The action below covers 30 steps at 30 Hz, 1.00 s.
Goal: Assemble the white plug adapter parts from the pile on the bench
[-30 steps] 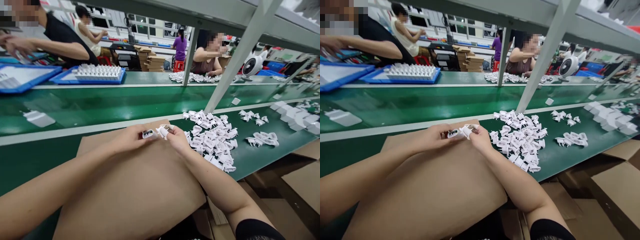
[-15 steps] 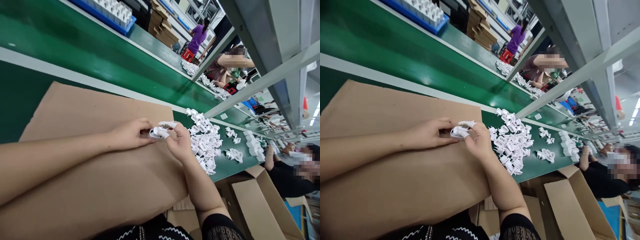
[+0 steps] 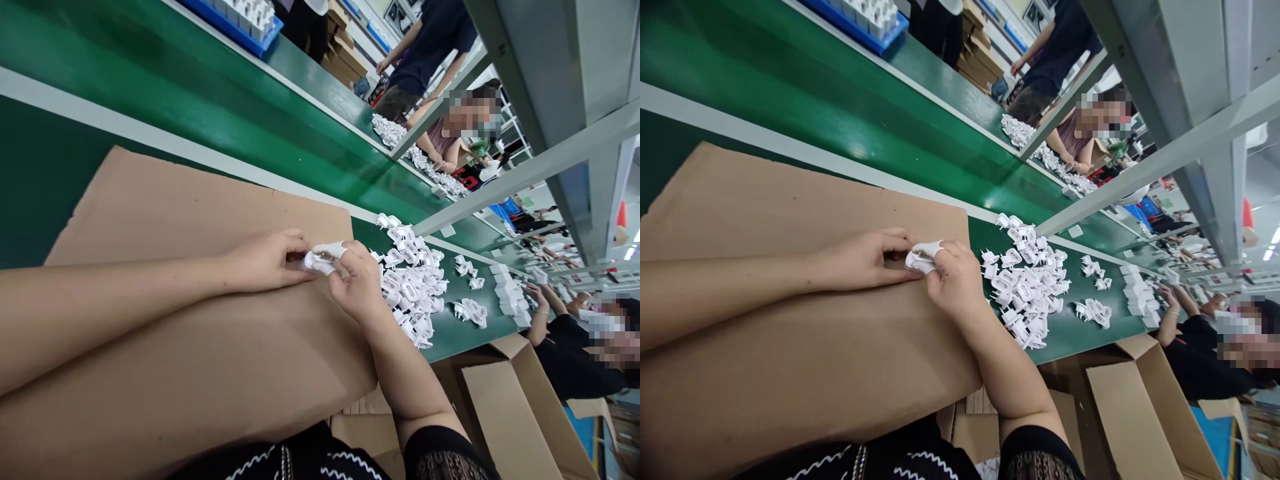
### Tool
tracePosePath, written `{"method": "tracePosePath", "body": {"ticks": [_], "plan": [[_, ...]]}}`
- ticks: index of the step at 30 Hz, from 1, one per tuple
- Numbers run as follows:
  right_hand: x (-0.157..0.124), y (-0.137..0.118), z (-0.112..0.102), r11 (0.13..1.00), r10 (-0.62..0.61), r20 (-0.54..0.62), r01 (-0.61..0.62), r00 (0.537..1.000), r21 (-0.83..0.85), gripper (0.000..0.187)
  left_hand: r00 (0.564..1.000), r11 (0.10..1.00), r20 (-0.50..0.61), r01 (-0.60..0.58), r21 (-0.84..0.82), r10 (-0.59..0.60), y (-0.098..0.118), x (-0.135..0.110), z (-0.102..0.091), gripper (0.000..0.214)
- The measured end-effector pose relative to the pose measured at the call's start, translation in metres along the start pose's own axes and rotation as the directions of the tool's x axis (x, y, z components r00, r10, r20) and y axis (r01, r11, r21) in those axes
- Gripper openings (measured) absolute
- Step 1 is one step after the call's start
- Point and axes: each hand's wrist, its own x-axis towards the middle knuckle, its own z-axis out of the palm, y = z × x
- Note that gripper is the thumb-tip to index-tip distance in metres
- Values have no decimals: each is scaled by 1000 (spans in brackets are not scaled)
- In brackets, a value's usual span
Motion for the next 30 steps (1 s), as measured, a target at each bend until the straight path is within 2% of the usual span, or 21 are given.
{"method": "tracePosePath", "body": {"ticks": [5, 8, 11, 15, 18, 23, 27, 30], "plan": [[-1, -2, -1, 999, -4, -29, 5, 1000, 37, 29, 1000, 1000, 14, 10, 12, -10, 0, 0, 0, 35], [-2, -7, -2, 998, -51, -50, 49, 997, -35, 34, 1000, 1000, 13, 3, 4, -3, -1, 0, 0, 35], [-3, -10, -3, 992, -77, -13, 76, 997, -103, 38, 1000, 1000, 16, -12, -12, 12, 0, 0, -1, 35], [-2, -7, -3, 998, -43, -3, 43, 999, -40, 36, 1000, 999, 17, -21, -24, 21, 3, -1, -4, 32], [-3, -6, -3, 998, -1, 1, 1, 1000, -57, 33, 1000, 999, 19, -14, -28, 15, 3, -1, -4, 30], [-5, -9, 0, 997, -37, -59, 33, 998, -77, 37, 1000, 999, 17, -13, -29, 14, 1, -2, -3, 31], [-5, -12, 2, 999, 32, -81, -33, 996, -9, 31, 1000, 1000, 9, -15, -7, 15, 0, -2, -3, 33], [-4, -15, 1, 985, 135, -108, -122, 985, 121, 23, 1000, 1000, 8, -12, 7, 12, 0, -2, -3, 34]]}}
